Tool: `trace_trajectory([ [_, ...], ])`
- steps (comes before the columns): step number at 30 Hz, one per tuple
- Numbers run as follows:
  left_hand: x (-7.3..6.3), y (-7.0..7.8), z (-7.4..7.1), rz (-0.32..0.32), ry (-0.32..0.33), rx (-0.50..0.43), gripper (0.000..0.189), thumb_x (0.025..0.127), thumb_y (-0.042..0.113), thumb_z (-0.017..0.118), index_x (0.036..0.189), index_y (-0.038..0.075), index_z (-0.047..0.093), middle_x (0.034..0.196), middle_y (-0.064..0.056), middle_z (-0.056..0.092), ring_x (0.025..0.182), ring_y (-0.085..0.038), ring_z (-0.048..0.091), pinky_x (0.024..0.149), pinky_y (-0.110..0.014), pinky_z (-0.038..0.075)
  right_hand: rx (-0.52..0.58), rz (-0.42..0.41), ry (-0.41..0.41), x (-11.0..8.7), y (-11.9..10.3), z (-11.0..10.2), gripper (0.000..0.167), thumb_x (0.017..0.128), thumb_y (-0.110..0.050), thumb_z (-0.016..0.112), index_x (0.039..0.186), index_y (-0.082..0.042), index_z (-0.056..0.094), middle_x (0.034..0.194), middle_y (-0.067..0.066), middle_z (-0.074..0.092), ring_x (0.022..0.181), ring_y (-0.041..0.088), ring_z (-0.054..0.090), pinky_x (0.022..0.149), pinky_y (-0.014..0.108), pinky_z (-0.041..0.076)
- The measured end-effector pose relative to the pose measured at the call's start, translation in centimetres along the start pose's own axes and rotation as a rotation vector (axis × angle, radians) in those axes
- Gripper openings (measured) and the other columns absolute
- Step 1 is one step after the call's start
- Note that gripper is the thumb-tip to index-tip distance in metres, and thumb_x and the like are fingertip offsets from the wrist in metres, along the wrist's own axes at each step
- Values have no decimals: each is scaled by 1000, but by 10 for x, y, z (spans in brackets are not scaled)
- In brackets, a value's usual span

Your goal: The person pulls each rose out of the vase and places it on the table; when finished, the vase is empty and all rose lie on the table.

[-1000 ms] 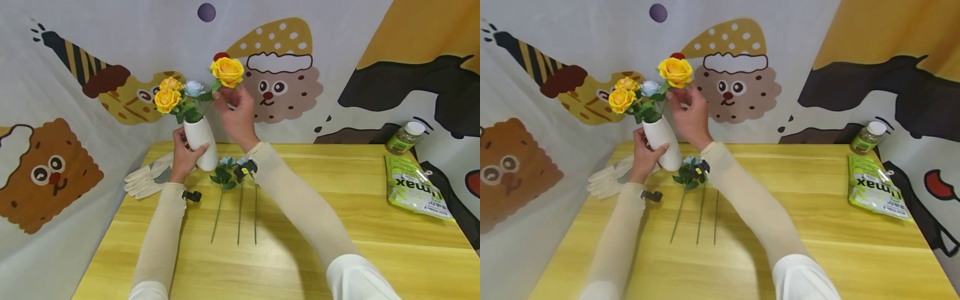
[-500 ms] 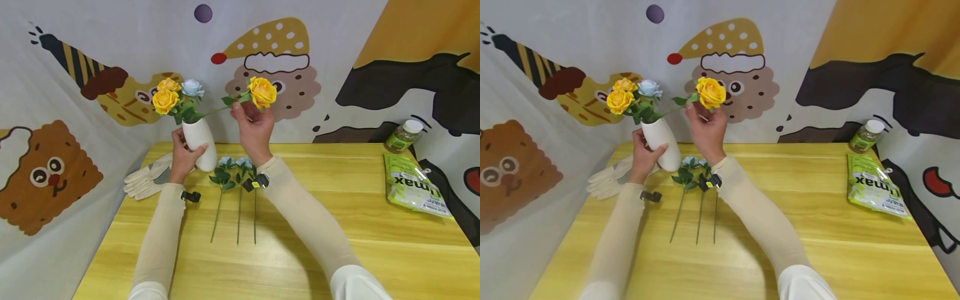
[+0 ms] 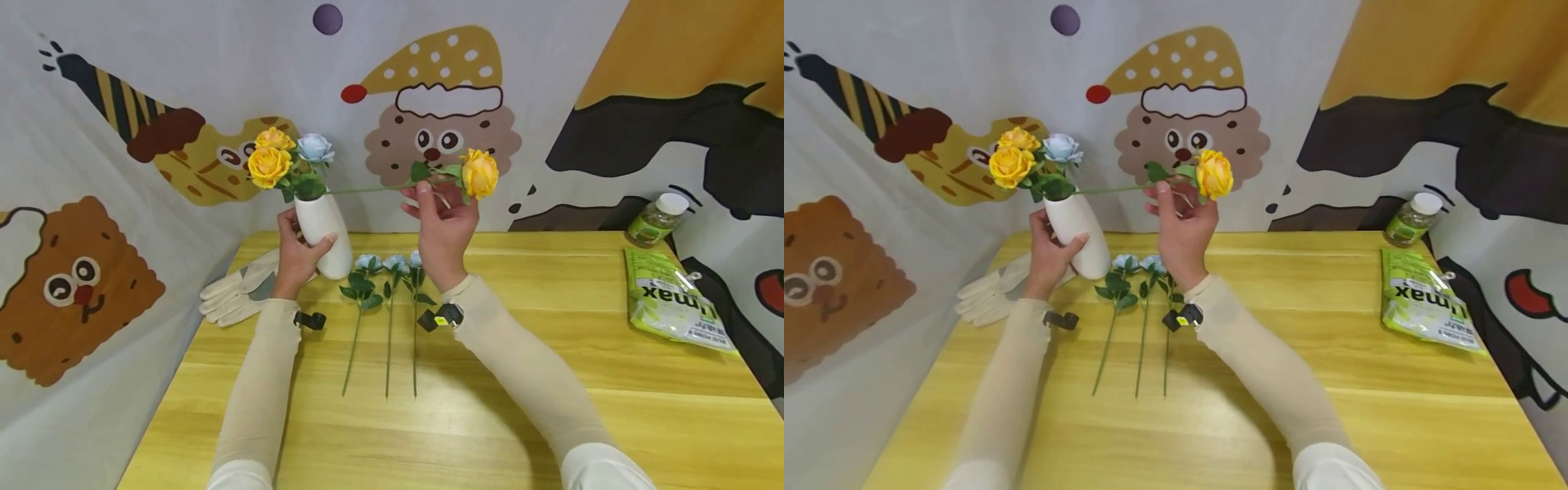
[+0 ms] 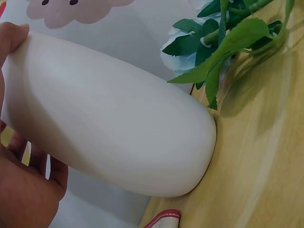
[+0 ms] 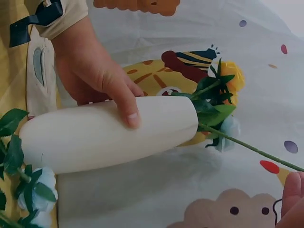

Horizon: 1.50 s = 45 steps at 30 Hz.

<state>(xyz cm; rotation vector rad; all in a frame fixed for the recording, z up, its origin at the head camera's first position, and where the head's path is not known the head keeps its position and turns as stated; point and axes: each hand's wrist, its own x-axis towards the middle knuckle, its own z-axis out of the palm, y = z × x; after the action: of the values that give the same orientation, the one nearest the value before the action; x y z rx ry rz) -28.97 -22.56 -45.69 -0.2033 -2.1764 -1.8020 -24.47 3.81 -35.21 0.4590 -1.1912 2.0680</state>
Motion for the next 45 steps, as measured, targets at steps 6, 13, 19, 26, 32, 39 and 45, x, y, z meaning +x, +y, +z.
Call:
trace_trajectory([
  [6,-2,1,1,-6,-8,-2,80,88,27,87,147,21,33,139,-14,46,119,-33,58,100,-57,52,2,60,60,1,-4,-23,29,102,-6,68,126,2,55,102,14,70,82,29,79,68,41,65],
  [13,-2,0,1,-14,-5,9,81,88,27,86,148,22,32,142,-15,46,123,-32,57,103,-59,50,4,149,42,-1,-6,-51,21,103,-6,68,118,0,54,97,13,71,78,27,79,62,36,64],
  [19,-2,0,-2,-19,0,28,82,88,28,87,149,22,32,144,-14,46,125,-29,55,105,-57,50,-94,207,-29,-3,-11,-76,17,103,-10,70,117,-14,61,95,7,72,75,20,77,55,28,59],
  [26,-2,4,-6,-3,18,42,79,86,30,89,145,20,38,142,-11,49,127,-24,53,106,-54,49,-232,344,-86,-4,-8,-103,29,102,-7,68,127,6,61,92,5,69,68,16,72,51,24,55],
  [32,-3,10,-7,-5,9,39,79,86,30,90,146,19,40,139,-10,50,121,-29,59,102,-54,53,-357,511,-132,-6,-3,-122,31,103,-5,66,132,5,64,91,-2,68,64,9,68,50,22,53],
  [39,-4,17,-7,26,17,27,83,85,23,89,151,17,38,143,-12,48,130,-25,52,108,-53,48,-502,695,-260,-11,4,-140,43,103,-9,65,145,-1,60,95,-4,68,68,9,69,54,24,55],
  [45,-2,19,-6,28,16,26,83,86,26,89,153,18,40,146,-11,49,132,-24,52,109,-55,47,-589,786,-341,-19,12,-153,43,103,-11,66,145,-3,60,104,5,69,70,10,70,59,28,58],
])
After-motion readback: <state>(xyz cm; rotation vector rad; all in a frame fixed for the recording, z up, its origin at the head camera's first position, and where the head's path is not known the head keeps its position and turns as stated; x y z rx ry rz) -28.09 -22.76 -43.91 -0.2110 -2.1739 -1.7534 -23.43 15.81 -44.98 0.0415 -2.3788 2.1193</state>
